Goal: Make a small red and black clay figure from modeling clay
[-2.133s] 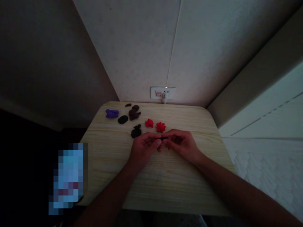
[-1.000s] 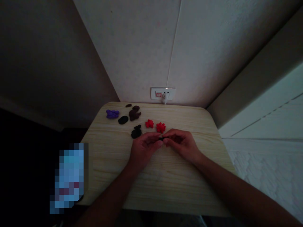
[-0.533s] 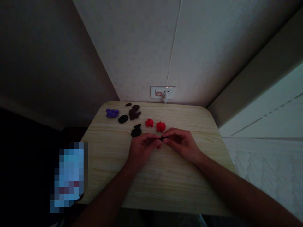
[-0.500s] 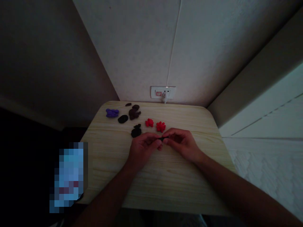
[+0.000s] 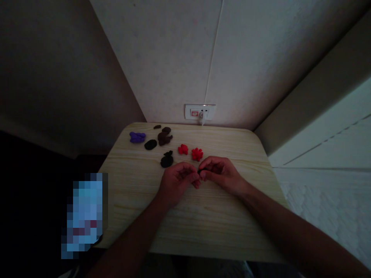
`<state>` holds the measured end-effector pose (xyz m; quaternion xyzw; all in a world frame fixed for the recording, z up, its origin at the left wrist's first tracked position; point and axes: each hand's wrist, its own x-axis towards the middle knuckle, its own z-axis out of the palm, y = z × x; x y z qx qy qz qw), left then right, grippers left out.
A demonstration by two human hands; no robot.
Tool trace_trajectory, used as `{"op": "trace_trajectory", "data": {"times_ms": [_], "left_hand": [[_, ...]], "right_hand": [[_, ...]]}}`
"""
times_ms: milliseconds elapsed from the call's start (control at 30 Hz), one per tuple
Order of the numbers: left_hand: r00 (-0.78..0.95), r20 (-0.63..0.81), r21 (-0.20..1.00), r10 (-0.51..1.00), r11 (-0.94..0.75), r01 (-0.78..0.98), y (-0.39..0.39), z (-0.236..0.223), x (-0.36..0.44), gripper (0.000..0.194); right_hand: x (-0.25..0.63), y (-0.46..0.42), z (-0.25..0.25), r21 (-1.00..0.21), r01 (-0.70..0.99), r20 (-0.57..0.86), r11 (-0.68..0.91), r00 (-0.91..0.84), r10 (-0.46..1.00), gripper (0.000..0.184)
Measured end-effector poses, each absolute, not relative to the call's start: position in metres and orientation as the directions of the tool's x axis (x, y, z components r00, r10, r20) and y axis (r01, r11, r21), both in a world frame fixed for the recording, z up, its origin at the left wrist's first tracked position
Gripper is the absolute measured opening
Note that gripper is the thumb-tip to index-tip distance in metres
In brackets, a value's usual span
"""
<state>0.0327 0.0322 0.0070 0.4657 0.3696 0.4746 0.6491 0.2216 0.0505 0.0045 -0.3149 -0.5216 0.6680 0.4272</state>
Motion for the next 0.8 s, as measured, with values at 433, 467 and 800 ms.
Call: {"op": "trace_trajectory", "data": {"times_ms": [433,467,800], "left_hand": [[0.462,0.019,0.882,0.887,0.203,-0.426,0.0322,0.0009,0.0268,0.017],[0.466,0.016,0.881,0.884,0.208,-0.425,0.0315,0.001,0.0264,0.016],[0.304,-0.026,0.965,0.952,0.103,-0.242,0.0278,0.004,0.0307,0.015]], "right_hand": [[0.2259,0.05,0.008,-0.949,-0.246,-0.032,-0.198,-0.548,0.836,0.02],[0.2261,0.0503,0.0073,-0.946,-0.25,-0.034,-0.207,-0.558,0.829,0.02],[0.2225,0.0514,-0.0008,-0.951,-0.246,-0.037,-0.189,-0.517,0.855,0.02]]}}
